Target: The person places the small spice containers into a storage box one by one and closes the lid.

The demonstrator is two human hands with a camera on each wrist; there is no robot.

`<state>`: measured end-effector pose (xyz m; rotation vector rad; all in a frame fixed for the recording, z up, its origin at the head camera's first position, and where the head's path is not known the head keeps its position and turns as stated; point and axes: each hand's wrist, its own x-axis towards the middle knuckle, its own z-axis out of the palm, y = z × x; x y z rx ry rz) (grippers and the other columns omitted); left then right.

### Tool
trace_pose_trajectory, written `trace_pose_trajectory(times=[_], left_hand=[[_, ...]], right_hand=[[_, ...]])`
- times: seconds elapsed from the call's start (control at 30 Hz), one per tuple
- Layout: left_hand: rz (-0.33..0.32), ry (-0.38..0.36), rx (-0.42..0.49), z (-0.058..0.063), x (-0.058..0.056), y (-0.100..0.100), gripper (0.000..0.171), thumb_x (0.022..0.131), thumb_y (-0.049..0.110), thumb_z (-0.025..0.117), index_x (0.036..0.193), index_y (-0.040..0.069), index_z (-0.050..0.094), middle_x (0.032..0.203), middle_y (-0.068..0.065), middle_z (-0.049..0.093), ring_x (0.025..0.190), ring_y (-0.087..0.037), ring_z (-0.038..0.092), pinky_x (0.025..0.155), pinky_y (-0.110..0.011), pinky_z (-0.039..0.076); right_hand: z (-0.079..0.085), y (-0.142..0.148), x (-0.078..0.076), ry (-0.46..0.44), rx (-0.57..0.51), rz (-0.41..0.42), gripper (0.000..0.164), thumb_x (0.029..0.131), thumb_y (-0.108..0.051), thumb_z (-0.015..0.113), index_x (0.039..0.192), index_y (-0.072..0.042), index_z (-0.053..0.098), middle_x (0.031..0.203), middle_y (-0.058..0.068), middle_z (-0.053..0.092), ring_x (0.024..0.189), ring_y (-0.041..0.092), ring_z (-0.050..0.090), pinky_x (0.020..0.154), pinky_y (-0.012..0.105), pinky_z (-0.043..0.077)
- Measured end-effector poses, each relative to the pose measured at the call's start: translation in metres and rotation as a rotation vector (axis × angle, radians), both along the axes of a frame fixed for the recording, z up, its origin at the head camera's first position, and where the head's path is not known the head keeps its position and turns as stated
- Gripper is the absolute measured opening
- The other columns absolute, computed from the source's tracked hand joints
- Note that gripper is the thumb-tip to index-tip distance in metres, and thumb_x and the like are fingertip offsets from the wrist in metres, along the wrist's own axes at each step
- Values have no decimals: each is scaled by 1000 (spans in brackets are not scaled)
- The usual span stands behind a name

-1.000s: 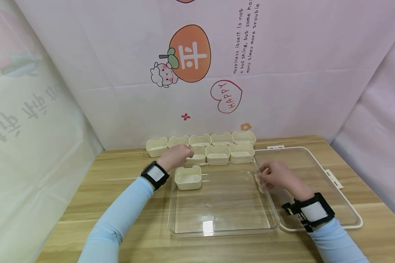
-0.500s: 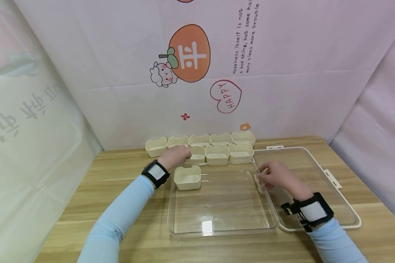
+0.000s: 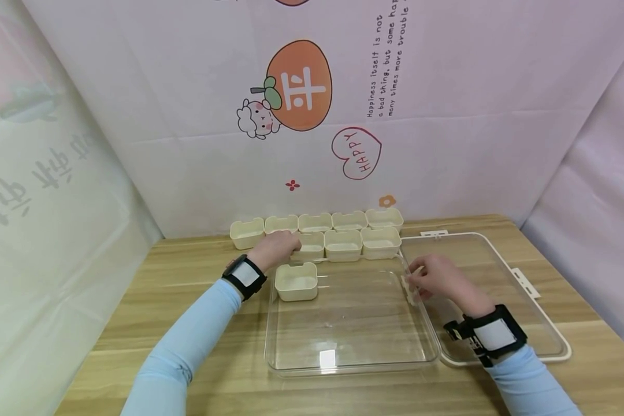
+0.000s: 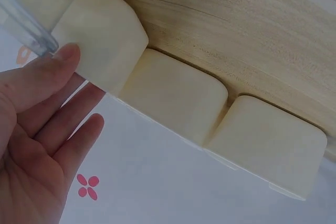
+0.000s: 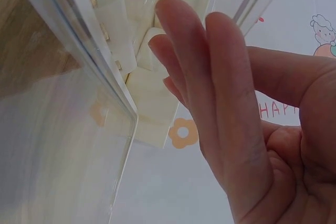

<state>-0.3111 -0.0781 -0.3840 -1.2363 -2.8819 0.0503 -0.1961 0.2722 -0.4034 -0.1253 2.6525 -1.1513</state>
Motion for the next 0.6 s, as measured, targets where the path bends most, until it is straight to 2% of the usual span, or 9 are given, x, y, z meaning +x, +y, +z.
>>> trace_pose_trajectory(times=[0.17,0.23,0.33,0.43,0.6], left_hand=[[25,13,1,0,2,-1,35,83,-12,51,62,14,41,64,3,32,60,-11,31,54,-24,22],[25,23,5,0,3,-2,29,87,-9,51,65,11,52,64,3,39,61,-10,35,55,-24,26],[15,50,7,0,4,-3,23,89,-5,51,77,7,67,69,1,56,63,-9,45,56,-24,36],[-7,102,3,0,6,-3,21,88,-6,54,83,6,70,77,-2,67,67,-11,56,60,-26,45],[-42,200,10,-2,7,-4,24,81,-13,54,79,6,69,73,-3,67,68,-14,61,64,-29,50]], right_hand=[[0,0,0,0,-1,-2,27,89,-7,60,109,12,57,76,11,68,59,21,68,54,31,56],[-1,0,0,-2,-1,-2,27,89,-7,60,109,12,57,76,11,68,59,21,68,54,31,56],[-2,0,0,-14,-3,-6,27,89,-7,61,109,12,57,76,12,68,59,20,68,55,31,56],[-2,-1,-1,-20,-1,-9,28,89,-7,60,109,12,57,77,13,68,60,20,68,55,31,56],[-1,-2,1,-23,-2,-22,27,90,-7,60,109,11,57,77,12,68,60,20,68,55,31,56]])
